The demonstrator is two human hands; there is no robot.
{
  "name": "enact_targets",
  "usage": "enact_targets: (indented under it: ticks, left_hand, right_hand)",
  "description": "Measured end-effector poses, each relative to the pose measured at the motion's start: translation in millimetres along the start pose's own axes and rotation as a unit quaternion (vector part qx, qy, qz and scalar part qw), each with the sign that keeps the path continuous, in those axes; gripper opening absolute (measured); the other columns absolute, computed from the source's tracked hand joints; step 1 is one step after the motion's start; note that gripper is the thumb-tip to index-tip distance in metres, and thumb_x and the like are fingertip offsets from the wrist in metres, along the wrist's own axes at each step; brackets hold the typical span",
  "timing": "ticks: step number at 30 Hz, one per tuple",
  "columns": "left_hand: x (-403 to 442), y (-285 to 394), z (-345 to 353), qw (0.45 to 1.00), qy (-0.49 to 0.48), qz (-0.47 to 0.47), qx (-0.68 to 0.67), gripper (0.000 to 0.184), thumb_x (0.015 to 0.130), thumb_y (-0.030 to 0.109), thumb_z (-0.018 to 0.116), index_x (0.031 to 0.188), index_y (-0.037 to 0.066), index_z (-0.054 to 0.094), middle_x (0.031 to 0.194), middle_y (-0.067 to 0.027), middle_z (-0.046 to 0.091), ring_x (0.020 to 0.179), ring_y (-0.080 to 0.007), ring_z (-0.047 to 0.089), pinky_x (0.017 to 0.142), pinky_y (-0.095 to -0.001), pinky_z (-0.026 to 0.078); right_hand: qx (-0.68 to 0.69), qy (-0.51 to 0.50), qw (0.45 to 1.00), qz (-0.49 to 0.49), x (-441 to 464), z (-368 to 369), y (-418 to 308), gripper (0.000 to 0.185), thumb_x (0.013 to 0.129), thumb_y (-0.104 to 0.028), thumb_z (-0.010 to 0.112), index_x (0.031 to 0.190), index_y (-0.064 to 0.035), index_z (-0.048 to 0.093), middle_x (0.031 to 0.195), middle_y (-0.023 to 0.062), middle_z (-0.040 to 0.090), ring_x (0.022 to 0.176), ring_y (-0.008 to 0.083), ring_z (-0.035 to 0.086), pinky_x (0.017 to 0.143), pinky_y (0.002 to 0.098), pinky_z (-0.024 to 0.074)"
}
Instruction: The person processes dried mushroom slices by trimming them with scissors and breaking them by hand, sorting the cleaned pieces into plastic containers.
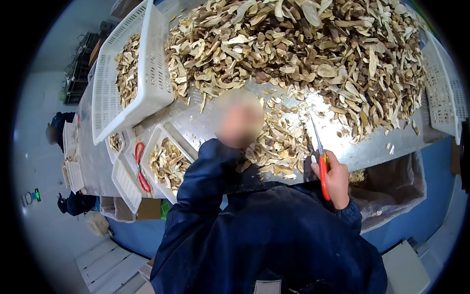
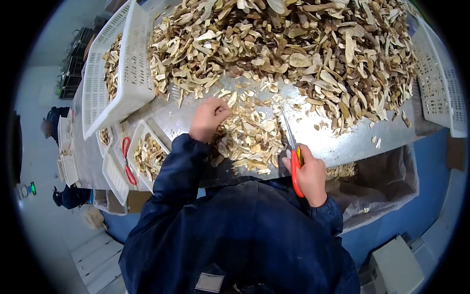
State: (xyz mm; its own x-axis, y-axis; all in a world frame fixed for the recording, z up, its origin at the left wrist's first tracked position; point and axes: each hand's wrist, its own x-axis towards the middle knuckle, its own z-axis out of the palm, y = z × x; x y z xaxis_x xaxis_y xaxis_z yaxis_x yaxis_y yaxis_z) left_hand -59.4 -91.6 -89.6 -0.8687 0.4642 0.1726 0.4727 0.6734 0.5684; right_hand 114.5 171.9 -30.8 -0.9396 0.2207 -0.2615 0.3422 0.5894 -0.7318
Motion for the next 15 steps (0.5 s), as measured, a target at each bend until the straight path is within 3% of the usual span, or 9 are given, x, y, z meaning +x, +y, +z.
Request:
enact_targets:
  ticks: [2,4,5,10,11,13,15]
  left_hand:
    - [4,16,-16,0.998,-0.007,0.015,-0.066,0.014,0.082,0.014,0.063,0.088,0.002,0.062,0.077,-0.0046,0.06,0.072,-0.0157,0.055,0.063,-0.0284,0.043]
    - [2,19,-28,0.977,-0.03,-0.054,-0.204,0.013,0.086,0.015,0.062,0.09,0.003,0.061,0.078,-0.0017,0.06,0.072,-0.0126,0.054,0.062,-0.0264,0.042]
    - [-1,18,-32,0.944,-0.048,-0.132,-0.299,0.013,0.087,0.016,0.061,0.09,0.003,0.06,0.079,-0.0008,0.06,0.072,-0.0109,0.054,0.062,-0.0247,0.042]
    - [-13,16,-46,0.86,-0.184,-0.292,-0.376,0.019,0.089,0.015,0.059,0.104,0.004,0.063,0.085,-0.0013,0.063,0.072,-0.0064,0.054,0.069,-0.02,0.045]
    - [-9,12,-48,0.882,-0.182,-0.268,-0.342,0.022,0.087,0.013,0.063,0.106,0.003,0.064,0.081,0.0004,0.063,0.07,-0.0074,0.055,0.067,-0.0219,0.046]
    - [0,14,-46,0.96,-0.023,-0.159,-0.23,0.021,0.083,0.012,0.065,0.102,0.002,0.065,0.077,-0.0013,0.063,0.067,-0.0097,0.055,0.064,-0.0236,0.046]
    - [12,-5,-40,0.985,0.101,-0.073,-0.119,0.019,0.079,0.012,0.067,0.095,0.001,0.065,0.072,-0.0051,0.061,0.064,-0.0137,0.055,0.061,-0.0265,0.045]
  right_hand:
    - [0.008,0.009,1.0,-0.01,-1,0,1,0.041,0.078,-0.03,0.073,0.104,-0.0011,0.059,0.057,0.017,0.057,0.053,0.0359,0.059,0.048,0.0395,0.0419]
    - [0.01,0.012,1.0,-0.017,0,0,2,0.041,0.078,-0.03,0.073,0.105,-0.0012,0.059,0.057,0.0169,0.056,0.053,0.0359,0.058,0.048,0.0394,0.0417]
    - [0.009,0.01,1.0,-0.018,0,0,2,0.041,0.078,-0.03,0.073,0.105,-0.0012,0.059,0.057,0.017,0.056,0.053,0.036,0.058,0.048,0.0394,0.0416]
    - [0.022,0.007,1.0,-0.014,1,0,1,0.041,0.079,-0.03,0.072,0.105,-0.0015,0.059,0.056,0.0171,0.056,0.052,0.0362,0.058,0.047,0.0396,0.0413]
    - [0.023,0.007,1.0,-0.014,1,0,4,0.041,0.079,-0.03,0.072,0.106,-0.0015,0.059,0.057,0.0171,0.056,0.052,0.0362,0.058,0.047,0.0396,0.0415]
    - [0.019,0.007,1.0,-0.013,0,1,6,0.041,0.079,-0.03,0.072,0.106,-0.0016,0.059,0.057,0.0172,0.056,0.052,0.0363,0.058,0.048,0.0396,0.0417]
    - [0.01,0.007,1.0,-0.014,0,1,4,0.041,0.079,-0.03,0.072,0.106,-0.0017,0.059,0.057,0.0173,0.056,0.053,0.0365,0.058,0.048,0.0396,0.042]
